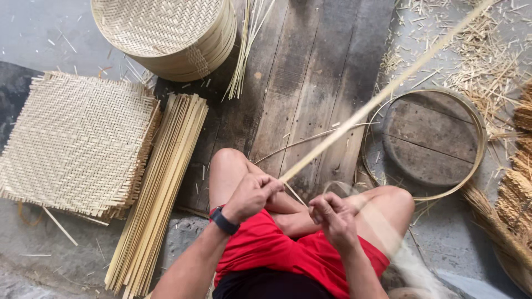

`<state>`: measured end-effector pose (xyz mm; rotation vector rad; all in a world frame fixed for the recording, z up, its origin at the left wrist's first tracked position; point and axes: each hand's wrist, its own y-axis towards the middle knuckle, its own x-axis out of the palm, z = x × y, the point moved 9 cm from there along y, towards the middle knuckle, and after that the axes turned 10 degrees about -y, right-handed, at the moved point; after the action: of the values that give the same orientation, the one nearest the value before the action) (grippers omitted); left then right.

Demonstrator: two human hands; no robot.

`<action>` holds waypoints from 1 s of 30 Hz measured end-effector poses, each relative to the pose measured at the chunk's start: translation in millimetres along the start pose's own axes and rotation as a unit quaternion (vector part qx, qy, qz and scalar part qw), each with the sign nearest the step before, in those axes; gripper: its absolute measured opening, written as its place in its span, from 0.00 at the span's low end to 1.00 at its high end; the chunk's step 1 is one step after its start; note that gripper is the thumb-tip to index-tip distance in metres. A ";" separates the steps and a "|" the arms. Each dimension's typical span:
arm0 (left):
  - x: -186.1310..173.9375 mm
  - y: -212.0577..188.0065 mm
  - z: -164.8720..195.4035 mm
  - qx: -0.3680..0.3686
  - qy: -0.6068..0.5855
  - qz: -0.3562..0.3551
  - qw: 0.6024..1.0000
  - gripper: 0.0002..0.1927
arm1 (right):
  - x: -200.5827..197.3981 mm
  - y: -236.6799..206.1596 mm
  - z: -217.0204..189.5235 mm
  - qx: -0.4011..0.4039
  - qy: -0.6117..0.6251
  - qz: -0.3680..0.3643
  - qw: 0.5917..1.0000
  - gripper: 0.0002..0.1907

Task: The person sits cross-legged on the floor and weaves thin bamboo strips by hand to form circular frames. They repeatedly bend, interlace, and tuck the ends of the strips to create complete rings, placing finished frames aside.

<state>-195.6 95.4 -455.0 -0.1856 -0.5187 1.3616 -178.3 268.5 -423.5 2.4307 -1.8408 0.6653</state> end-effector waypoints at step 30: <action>79.1 -20.9 5.2 0.187 0.067 -0.092 0.976 0.13 | 37.0 -34.2 -76.3 -0.265 -0.492 -0.122 0.820 0.04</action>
<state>-170.3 166.2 -422.2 0.0786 -0.1553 1.2310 -163.3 265.5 -333.4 2.6380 -1.4608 -1.1864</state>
